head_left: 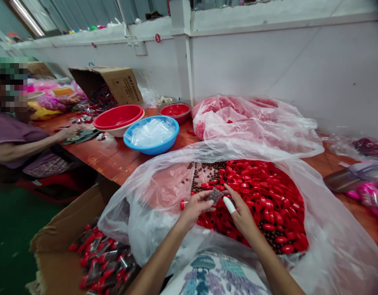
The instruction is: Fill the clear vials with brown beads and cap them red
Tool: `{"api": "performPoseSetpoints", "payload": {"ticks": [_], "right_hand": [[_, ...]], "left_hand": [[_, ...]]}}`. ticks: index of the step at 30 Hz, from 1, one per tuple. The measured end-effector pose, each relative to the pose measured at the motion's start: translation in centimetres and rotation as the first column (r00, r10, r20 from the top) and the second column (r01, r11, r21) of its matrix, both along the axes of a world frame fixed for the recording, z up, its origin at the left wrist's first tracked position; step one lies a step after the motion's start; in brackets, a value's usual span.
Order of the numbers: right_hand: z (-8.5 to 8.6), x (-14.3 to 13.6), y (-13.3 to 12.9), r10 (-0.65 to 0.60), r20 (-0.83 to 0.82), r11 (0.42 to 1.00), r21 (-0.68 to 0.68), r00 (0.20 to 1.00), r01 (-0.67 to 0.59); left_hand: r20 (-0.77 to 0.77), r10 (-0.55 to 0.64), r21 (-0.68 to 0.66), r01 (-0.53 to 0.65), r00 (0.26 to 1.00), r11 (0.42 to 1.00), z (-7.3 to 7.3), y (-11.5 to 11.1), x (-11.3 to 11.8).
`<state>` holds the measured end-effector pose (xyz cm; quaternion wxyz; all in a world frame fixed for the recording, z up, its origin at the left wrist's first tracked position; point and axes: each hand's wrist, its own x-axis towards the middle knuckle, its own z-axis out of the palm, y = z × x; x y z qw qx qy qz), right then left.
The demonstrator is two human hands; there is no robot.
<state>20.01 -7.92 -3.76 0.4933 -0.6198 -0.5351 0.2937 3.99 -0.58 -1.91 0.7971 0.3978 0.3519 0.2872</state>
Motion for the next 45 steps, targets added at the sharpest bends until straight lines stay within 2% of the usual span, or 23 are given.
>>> {"api": "performPoseSetpoints", "payload": {"ticks": [5, 13, 17, 20, 25, 29, 37, 45], "right_hand": [[0.2, -0.2, -0.5, 0.099, -0.032, 0.995, -0.01, 0.995, -0.099], [0.1, -1.0, -1.0, 0.069, -0.192, 0.994, -0.074, 0.979, -0.085], [0.1, -1.4, -1.1, 0.118, -0.207, 0.989, -0.064, 0.971, -0.134], [0.3, -1.8, -1.1, 0.082, -0.209, 0.992, -0.073, 0.974, -0.099], [0.9, -2.0, -1.0, 0.092, -0.18, 0.991, -0.078, 0.979, -0.107], [0.9, -1.7, -1.0, 0.1, -0.179, 0.992, -0.061, 0.979, -0.112], [0.2, -1.3, -0.9, 0.044, -0.079, 0.996, -0.075, 0.996, -0.05], [-1.1, -0.2, -0.1, 0.01, 0.011, 0.998, -0.055, 1.0, -0.01]], "left_hand": [[0.053, -0.036, -0.014, 0.037, 0.998, 0.999, -0.4, -0.8, -0.2], [0.08, -0.062, -0.043, 0.066, 0.995, 0.997, -0.5, -0.9, -1.4], [0.079, -0.046, -0.067, 0.052, 0.996, 0.996, -0.2, -1.1, -1.8], [0.094, -0.043, -0.081, 0.05, 0.995, 0.995, 0.0, -1.2, -2.0], [0.158, -0.014, -0.142, 0.037, 0.987, 0.989, -0.2, -1.3, -2.1], [0.272, 0.089, -0.227, -0.026, 0.958, 0.974, -0.4, -1.3, -2.1], [0.275, 0.141, -0.166, -0.097, 0.951, 0.981, 0.2, -1.3, -1.8], [0.282, 0.115, -0.145, -0.076, 0.952, 0.987, 0.3, -0.9, -1.6]]}}
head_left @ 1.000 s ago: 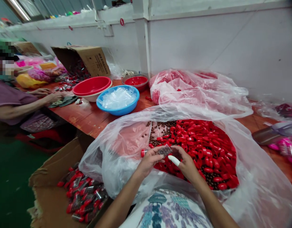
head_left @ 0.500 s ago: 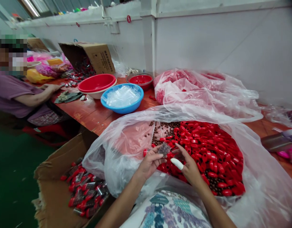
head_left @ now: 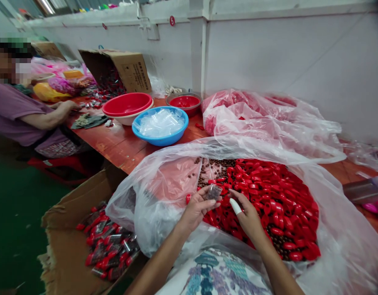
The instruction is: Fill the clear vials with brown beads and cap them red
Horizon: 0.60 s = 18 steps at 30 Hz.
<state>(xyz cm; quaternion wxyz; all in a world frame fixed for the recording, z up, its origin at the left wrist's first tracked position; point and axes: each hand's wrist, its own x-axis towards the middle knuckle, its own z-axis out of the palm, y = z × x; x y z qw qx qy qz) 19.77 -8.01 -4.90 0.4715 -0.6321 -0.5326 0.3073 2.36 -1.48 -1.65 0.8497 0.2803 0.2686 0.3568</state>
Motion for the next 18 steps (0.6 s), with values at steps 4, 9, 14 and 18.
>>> {"api": "performPoseSetpoints", "payload": {"ticks": [4, 9, 14, 18], "right_hand": [[0.1, 0.4, 0.5, -0.002, 0.057, 1.0, 0.016, 0.998, 0.001], [0.1, 1.2, 2.0, 0.056, 0.297, 0.997, 0.026, 0.953, -0.067], [0.3, 1.6, 4.9, 0.125, 0.67, 0.991, -0.042, 0.731, -0.131], [0.5, 1.4, 6.5, 0.168, 0.737, 0.985, -0.093, 0.655, -0.147]], "left_hand": [[0.005, 0.032, -0.016, -0.032, 0.999, 0.999, -0.1, 0.3, -0.1], [-0.019, 0.076, -0.043, -0.077, 0.997, 0.996, -0.1, 0.8, -0.2], [0.048, 0.104, -0.039, -0.102, 0.993, 0.994, 0.1, 1.0, -0.5], [0.08, 0.149, -0.008, -0.148, 0.986, 0.989, 0.0, 1.4, -1.3]]}}
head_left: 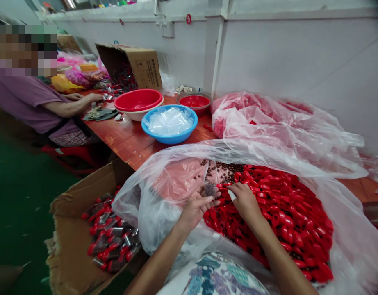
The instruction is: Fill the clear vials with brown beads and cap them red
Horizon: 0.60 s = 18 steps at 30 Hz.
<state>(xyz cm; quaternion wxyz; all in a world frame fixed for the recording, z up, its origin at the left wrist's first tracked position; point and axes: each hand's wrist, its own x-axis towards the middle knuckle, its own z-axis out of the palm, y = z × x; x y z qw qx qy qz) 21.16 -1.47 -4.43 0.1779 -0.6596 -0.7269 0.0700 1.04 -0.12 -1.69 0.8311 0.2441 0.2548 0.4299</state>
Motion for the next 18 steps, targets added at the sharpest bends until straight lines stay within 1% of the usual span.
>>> {"api": "performPoseSetpoints", "payload": {"ticks": [4, 8, 13, 18], "right_hand": [[-0.1, -0.3, 0.8, 0.005, 0.095, 0.999, -0.036, 0.995, -0.002], [-0.7, -0.9, 1.7, 0.019, 0.159, 0.998, -0.065, 0.987, -0.009], [-1.4, -1.7, 2.6, 0.028, 0.198, 0.998, -0.069, 0.98, -0.015], [-1.3, -2.1, 2.9, 0.064, 0.206, 0.994, -0.096, 0.977, -0.045]], "left_hand": [[-0.064, 0.033, -0.014, -0.034, 0.997, 0.999, -0.4, 0.5, -0.6], [-0.105, 0.058, -0.033, -0.061, 0.993, 0.998, -0.6, 0.6, -0.4], [-0.168, 0.062, -0.038, -0.069, 0.984, 0.997, -0.5, 0.3, -0.5], [-0.171, 0.063, -0.046, -0.072, 0.983, 0.996, -0.2, 0.1, -1.1]]}}
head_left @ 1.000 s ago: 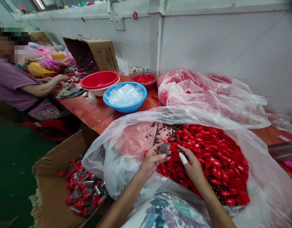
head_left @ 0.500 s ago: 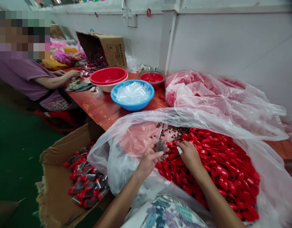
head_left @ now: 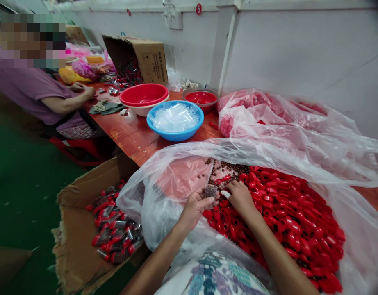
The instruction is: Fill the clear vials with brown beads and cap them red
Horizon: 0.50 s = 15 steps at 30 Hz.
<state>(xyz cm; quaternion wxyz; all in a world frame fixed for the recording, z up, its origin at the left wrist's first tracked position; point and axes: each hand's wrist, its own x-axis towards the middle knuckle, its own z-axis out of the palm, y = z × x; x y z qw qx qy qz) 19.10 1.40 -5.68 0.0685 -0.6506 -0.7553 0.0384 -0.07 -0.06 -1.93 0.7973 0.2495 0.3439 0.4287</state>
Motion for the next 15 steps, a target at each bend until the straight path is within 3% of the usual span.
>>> {"api": "performPoseSetpoints", "payload": {"ticks": [15], "right_hand": [[0.1, 1.6, -2.7, 0.003, -0.01, 0.997, -0.079, 1.0, -0.003]], "left_hand": [[0.172, -0.057, -0.13, 0.08, 0.983, 0.988, 0.2, 0.6, -0.1]]}}
